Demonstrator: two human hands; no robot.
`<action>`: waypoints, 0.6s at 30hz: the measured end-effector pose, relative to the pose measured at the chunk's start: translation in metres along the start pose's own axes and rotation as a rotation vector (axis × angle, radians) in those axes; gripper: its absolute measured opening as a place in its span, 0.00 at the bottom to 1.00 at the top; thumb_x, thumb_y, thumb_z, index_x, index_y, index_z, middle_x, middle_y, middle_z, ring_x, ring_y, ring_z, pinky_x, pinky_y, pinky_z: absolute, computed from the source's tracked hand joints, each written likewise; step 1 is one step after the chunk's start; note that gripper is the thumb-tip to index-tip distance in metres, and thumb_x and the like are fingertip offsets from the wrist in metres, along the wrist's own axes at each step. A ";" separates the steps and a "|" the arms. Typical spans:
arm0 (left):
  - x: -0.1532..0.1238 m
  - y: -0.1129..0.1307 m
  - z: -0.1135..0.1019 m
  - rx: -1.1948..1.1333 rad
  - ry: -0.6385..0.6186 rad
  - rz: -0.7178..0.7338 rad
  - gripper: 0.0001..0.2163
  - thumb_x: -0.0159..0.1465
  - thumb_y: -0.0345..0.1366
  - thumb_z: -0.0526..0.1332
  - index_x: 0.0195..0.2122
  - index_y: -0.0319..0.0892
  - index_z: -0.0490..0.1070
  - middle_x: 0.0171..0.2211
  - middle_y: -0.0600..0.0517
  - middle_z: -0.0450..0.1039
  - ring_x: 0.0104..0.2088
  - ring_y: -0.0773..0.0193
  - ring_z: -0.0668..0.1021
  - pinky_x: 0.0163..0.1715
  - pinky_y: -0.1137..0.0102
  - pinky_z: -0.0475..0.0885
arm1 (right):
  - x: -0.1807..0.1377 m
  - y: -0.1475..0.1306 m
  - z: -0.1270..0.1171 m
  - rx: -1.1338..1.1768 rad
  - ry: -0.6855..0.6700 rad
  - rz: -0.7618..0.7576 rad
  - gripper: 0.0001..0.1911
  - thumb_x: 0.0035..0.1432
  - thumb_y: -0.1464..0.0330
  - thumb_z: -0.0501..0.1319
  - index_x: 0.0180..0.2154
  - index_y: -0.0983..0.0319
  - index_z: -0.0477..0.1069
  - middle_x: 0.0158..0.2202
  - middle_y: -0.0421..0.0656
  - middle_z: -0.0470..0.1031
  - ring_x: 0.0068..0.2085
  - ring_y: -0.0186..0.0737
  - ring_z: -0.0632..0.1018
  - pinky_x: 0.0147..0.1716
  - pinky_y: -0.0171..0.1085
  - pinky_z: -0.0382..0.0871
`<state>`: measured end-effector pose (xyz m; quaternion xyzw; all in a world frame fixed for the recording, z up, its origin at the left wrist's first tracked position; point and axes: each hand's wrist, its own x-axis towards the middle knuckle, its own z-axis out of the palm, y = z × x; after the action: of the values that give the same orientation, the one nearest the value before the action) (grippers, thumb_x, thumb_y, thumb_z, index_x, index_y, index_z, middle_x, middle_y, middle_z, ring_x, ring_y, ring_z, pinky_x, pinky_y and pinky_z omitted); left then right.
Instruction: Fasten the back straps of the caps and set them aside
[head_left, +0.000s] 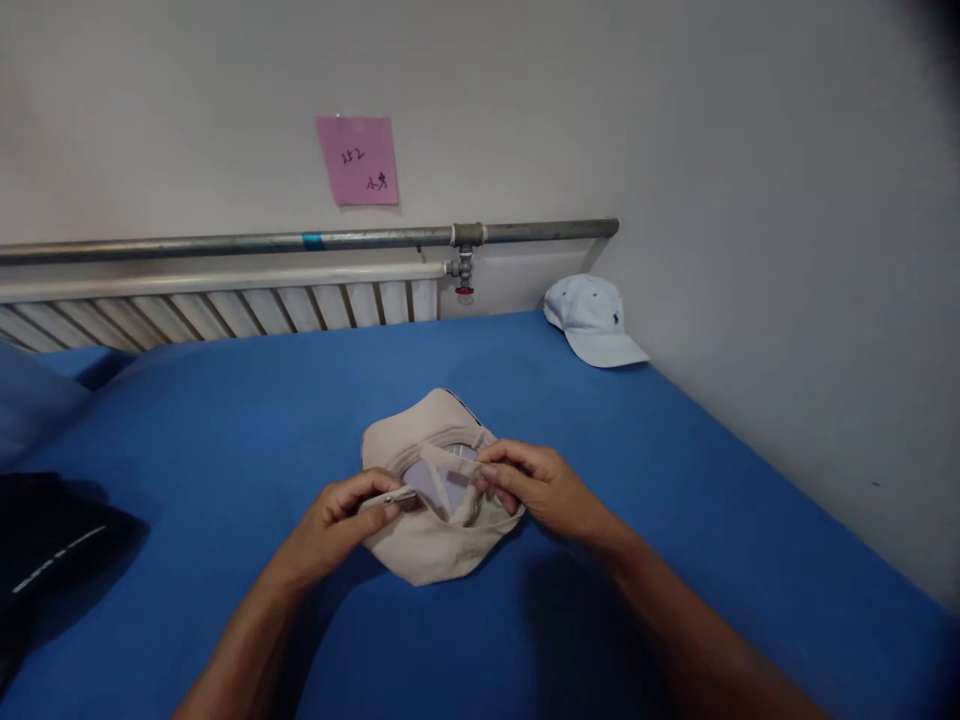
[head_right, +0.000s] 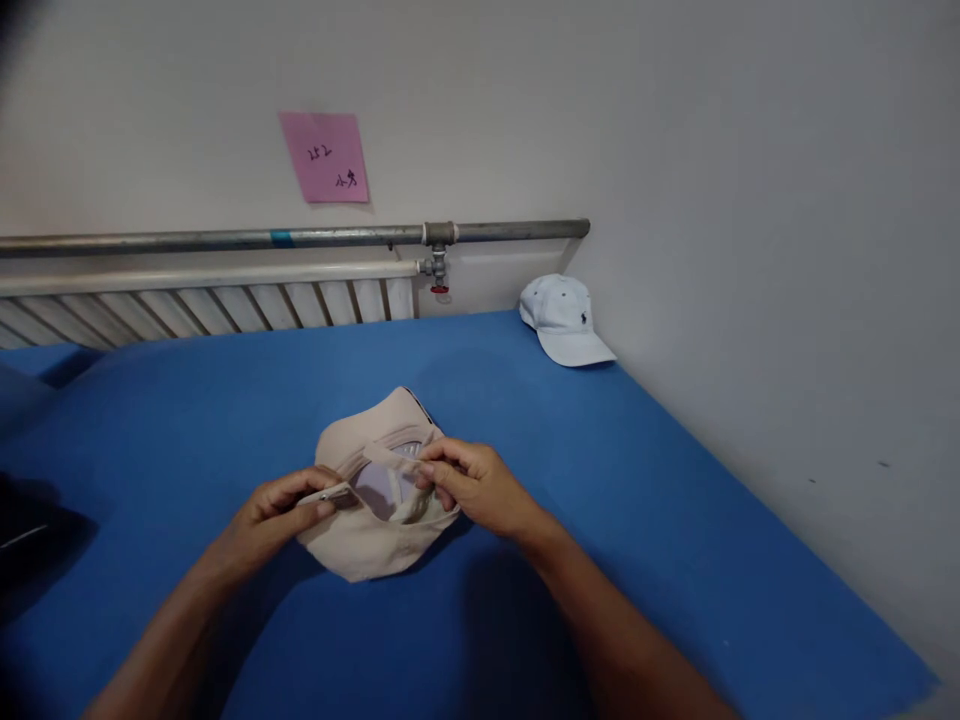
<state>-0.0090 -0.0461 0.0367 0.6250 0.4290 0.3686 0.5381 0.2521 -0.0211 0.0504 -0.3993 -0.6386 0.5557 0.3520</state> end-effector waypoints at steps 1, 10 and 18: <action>0.000 0.002 -0.001 0.016 -0.022 0.021 0.06 0.60 0.36 0.63 0.36 0.43 0.78 0.42 0.47 0.77 0.44 0.57 0.76 0.44 0.67 0.69 | 0.000 0.000 0.001 0.009 -0.008 0.008 0.08 0.58 0.65 0.58 0.33 0.63 0.72 0.24 0.38 0.70 0.21 0.27 0.66 0.23 0.30 0.60; 0.002 0.002 0.001 0.157 -0.121 0.015 0.06 0.60 0.35 0.60 0.35 0.41 0.75 0.39 0.48 0.75 0.39 0.60 0.74 0.37 0.70 0.66 | -0.002 0.001 0.008 -0.181 -0.161 -0.003 0.09 0.59 0.69 0.56 0.36 0.63 0.75 0.28 0.39 0.75 0.25 0.30 0.71 0.25 0.30 0.64; 0.001 0.005 0.014 0.296 -0.085 0.028 0.06 0.60 0.34 0.57 0.33 0.38 0.72 0.28 0.52 0.70 0.28 0.66 0.69 0.28 0.72 0.62 | -0.026 -0.030 0.041 -0.856 0.290 -0.760 0.13 0.59 0.76 0.55 0.45 0.65 0.73 0.47 0.50 0.76 0.48 0.45 0.73 0.48 0.45 0.63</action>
<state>0.0050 -0.0502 0.0391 0.7184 0.4466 0.2819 0.4528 0.2234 -0.0637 0.0745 -0.3210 -0.8497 0.0233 0.4177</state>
